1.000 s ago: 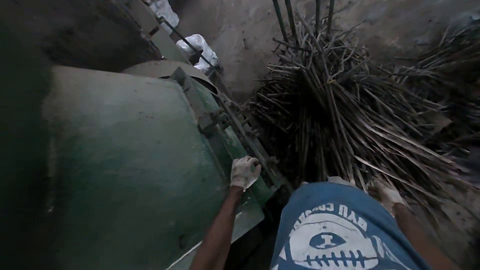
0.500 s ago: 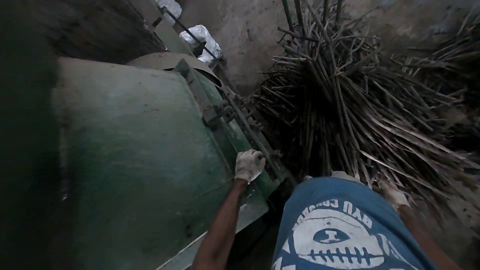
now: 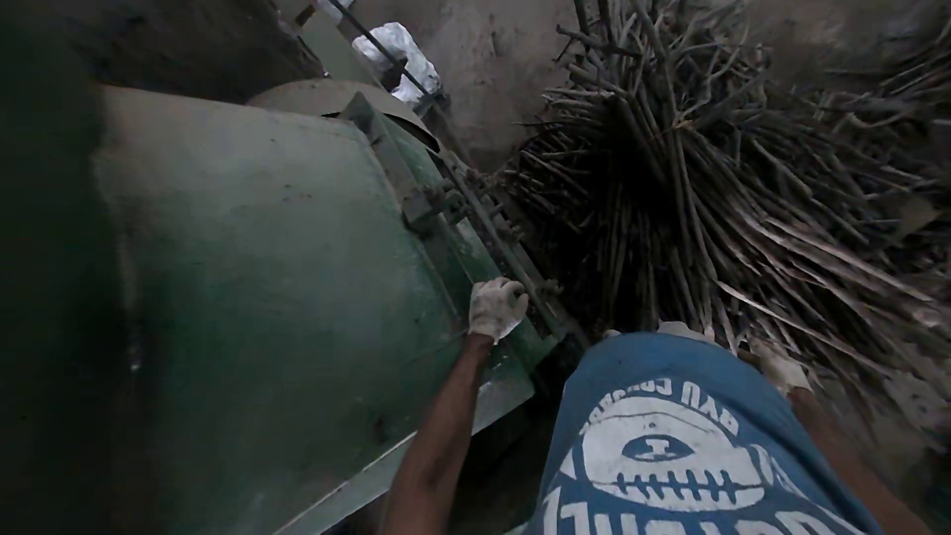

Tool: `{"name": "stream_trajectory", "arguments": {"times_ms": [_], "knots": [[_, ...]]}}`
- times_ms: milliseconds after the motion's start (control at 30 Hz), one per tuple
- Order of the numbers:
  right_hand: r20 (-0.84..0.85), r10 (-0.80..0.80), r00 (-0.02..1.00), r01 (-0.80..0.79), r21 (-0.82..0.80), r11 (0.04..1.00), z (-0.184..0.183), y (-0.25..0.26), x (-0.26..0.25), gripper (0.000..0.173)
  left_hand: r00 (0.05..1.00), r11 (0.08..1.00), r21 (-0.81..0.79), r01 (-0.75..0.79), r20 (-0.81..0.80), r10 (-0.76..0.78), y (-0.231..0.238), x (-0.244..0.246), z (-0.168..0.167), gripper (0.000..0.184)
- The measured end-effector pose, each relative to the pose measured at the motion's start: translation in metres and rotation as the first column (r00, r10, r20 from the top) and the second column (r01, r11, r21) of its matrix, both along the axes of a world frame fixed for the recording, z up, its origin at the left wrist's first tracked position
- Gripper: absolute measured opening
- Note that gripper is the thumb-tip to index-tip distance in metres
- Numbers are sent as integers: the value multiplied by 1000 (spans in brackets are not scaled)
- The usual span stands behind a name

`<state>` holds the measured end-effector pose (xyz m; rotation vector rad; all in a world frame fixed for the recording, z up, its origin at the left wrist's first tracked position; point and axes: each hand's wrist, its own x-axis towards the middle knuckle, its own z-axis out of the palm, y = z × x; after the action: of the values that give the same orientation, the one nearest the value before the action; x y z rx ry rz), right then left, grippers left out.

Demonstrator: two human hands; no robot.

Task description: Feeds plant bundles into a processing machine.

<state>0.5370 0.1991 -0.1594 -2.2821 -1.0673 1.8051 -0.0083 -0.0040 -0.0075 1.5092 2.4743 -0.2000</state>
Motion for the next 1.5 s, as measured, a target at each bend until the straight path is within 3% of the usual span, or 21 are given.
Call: {"name": "stream_trajectory", "arguments": {"times_ms": [133,467,600,933,1333,1500], "knots": [[21,45,999,-45,-16,999,14,1,-5,46,1000,999,42,12,11,-12,0,0,1,32],[19,-49,999,49,3,999,33,3,-4,46,1000,998,-57,-24,-3,24,21,6,12,38],[2,-104,995,104,-14,994,44,6,-8,44,999,1000,-24,0,-38,-1,16,8,10,40],[-9,-159,987,159,-23,987,27,-1,0,47,996,994,60,87,-36,-85,9,6,12,39],[-28,-214,977,213,-14,977,16,-22,2,44,997,998,43,42,-65,-39,1,0,1,39],[-14,-184,983,184,-10,983,53,-19,-7,42,997,998,57,38,-76,-33,-1,3,0,40]]}}
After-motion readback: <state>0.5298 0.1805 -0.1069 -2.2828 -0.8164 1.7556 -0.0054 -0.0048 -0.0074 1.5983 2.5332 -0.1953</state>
